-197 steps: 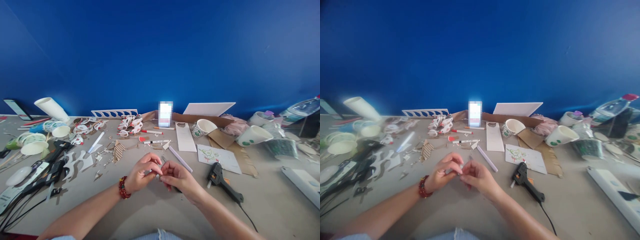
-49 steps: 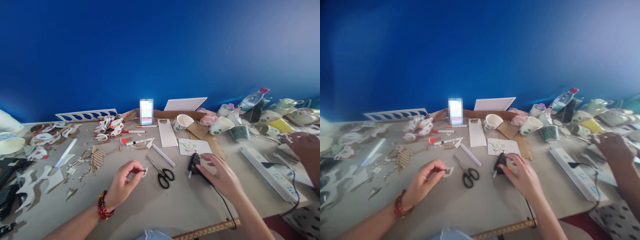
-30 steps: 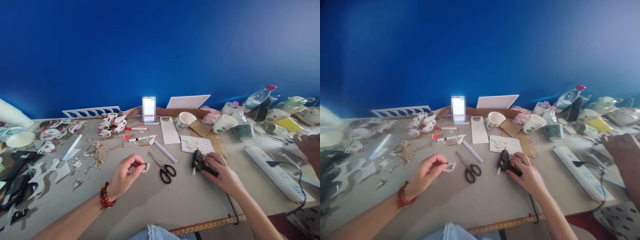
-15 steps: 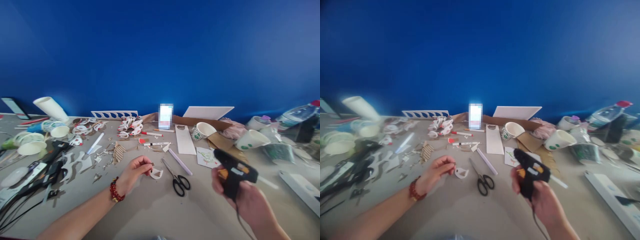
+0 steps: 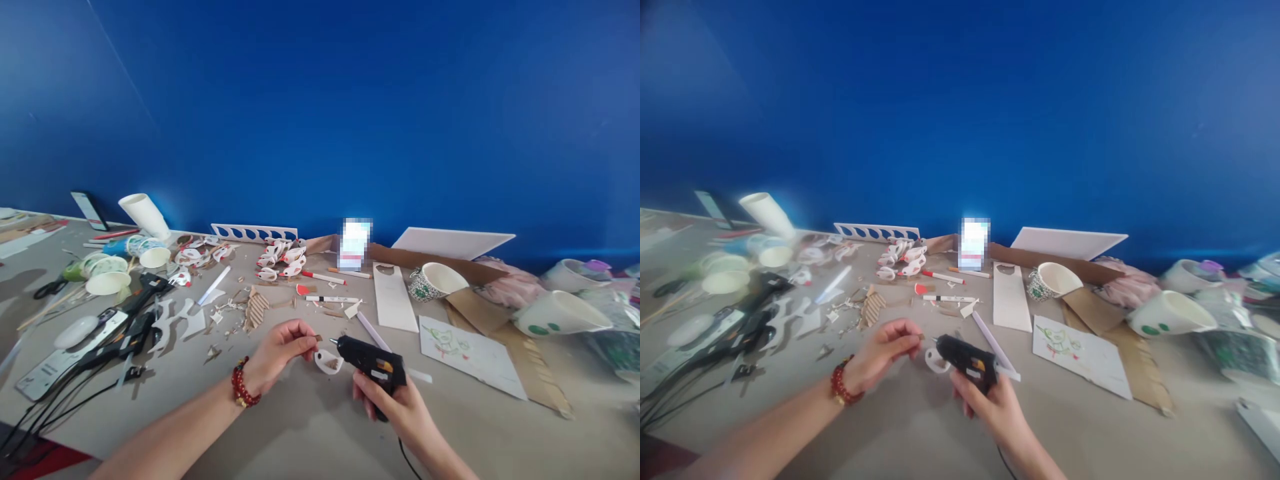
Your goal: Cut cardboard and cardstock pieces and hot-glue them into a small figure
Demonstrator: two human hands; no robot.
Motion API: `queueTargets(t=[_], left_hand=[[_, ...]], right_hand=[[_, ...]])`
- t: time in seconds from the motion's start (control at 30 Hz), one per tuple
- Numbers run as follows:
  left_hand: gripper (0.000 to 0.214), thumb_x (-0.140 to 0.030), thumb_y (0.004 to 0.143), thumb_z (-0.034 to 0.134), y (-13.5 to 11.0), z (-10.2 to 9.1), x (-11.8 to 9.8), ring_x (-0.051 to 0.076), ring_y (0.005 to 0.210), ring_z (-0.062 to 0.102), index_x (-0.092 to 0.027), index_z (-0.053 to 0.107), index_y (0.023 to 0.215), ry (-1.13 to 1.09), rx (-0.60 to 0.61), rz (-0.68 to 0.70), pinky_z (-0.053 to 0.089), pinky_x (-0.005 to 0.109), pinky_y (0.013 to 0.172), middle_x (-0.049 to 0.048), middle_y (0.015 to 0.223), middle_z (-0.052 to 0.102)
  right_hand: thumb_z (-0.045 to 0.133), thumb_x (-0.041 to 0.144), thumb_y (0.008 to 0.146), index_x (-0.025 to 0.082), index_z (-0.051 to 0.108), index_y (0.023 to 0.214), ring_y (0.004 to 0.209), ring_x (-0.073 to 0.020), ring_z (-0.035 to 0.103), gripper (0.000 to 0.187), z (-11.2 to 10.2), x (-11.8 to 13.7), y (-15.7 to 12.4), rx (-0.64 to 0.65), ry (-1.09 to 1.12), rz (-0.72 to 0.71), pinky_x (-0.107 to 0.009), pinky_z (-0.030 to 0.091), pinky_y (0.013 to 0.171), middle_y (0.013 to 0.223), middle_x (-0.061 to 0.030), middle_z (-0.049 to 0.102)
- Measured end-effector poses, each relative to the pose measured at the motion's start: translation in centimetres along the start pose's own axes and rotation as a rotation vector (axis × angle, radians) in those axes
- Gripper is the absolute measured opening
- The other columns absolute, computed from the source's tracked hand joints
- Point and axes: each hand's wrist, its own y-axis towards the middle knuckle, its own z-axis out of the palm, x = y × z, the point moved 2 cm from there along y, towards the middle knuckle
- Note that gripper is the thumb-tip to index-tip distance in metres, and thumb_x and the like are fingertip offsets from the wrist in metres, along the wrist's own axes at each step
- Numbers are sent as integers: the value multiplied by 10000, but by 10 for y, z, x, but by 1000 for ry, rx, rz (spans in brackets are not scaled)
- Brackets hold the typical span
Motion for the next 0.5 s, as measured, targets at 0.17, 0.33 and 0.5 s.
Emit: queueTargets(t=[0.17, 0.33, 0.5], left_hand=[[214, -319, 766, 757, -1, 2, 2, 104, 638, 567, -131, 659, 802, 29, 17, -25, 439, 224, 652, 18, 704, 654], [215, -327, 764, 756, -1, 3, 0, 110, 648, 567, -134, 667, 802, 55, 21, -26, 442, 234, 670, 17, 706, 653], [209, -323, 763, 757, -2, 3, 0, 111, 659, 562, -137, 669, 800, 66, 38, -26, 438, 233, 679, 15, 706, 649]], right_hand=[[689, 638, 719, 152, 629, 652, 460, -98, 490, 494, -3, -7, 0, -12, -52, 34, -225, 426, 450, 593, -24, 601], [668, 607, 759, 155, 621, 657, 465, -99, 493, 466, -4, -11, -1, -7, -91, 35, -221, 422, 447, 591, -19, 596], [665, 591, 771, 157, 616, 662, 468, -102, 500, 451, -5, -12, 1, 9, -109, 35, -222, 430, 443, 598, -19, 599]])
